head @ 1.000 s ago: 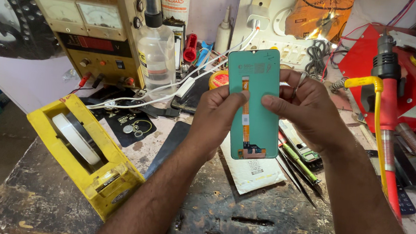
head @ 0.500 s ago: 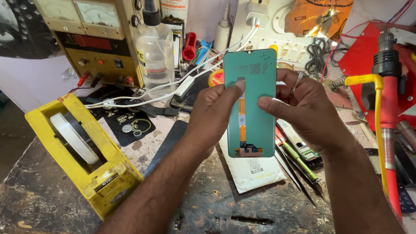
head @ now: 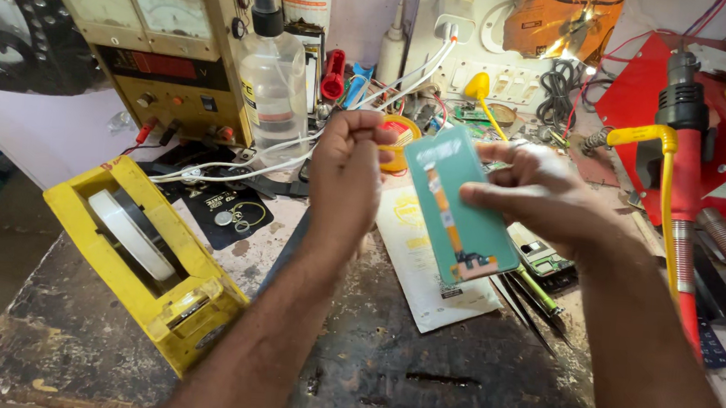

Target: The person pries the back cover off a smartphone, peels an orange flex cable and adhesive strip from a green back panel, presses the panel onto the phone body, then uses a black pry tool to scrape the old adhesive from the phone frame and brushes the frame clean with a small brush.

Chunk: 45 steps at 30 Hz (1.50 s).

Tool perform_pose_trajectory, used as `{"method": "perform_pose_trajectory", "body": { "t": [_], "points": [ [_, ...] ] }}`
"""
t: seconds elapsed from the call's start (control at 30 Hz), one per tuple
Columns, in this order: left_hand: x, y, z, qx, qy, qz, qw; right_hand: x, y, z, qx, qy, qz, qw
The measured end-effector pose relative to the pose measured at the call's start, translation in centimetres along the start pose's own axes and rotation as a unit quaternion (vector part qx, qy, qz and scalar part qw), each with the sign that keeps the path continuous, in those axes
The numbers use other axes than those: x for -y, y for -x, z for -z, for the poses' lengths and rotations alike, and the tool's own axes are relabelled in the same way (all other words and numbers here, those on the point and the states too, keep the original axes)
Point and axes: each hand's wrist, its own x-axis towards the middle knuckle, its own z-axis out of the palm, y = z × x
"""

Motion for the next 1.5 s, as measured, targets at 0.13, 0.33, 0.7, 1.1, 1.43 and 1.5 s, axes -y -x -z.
{"method": "perform_pose_trajectory", "body": {
  "t": [0.13,0.33,0.7,1.1,1.43,1.5],
  "points": [
    [0.5,-0.5,1.0,-0.013,0.028,-0.024,0.999,-0.7,-0.6,-1.6,0.065,0.076,-0.044,0.994],
    [0.1,-0.2,0.9,-0.011,0.006,0.0,1.0,-0.7,-0.9,-3.1,0.012,0.31,-0.126,0.942],
    [-0.4,0.9,-0.6,0.083,-0.15,0.02,0.985,2.2,2.2,0.7,-0.135,0.322,-0.122,0.929],
    [-1.0,2.8,-1.2,0.199,-0.352,-0.07,0.912,0.5,9.9,-2.6,-0.17,0.488,-0.077,0.852],
    [-1.1,1.9,-0.9,0.11,-0.284,-0.1,0.947,-1.7,8.5,-4.4,-0.217,0.538,-0.037,0.813],
    [-1.2,2.0,-0.9,0.106,-0.278,-0.097,0.95,-0.9,6.2,-3.9,-0.216,0.544,-0.016,0.811]
  ]
}}
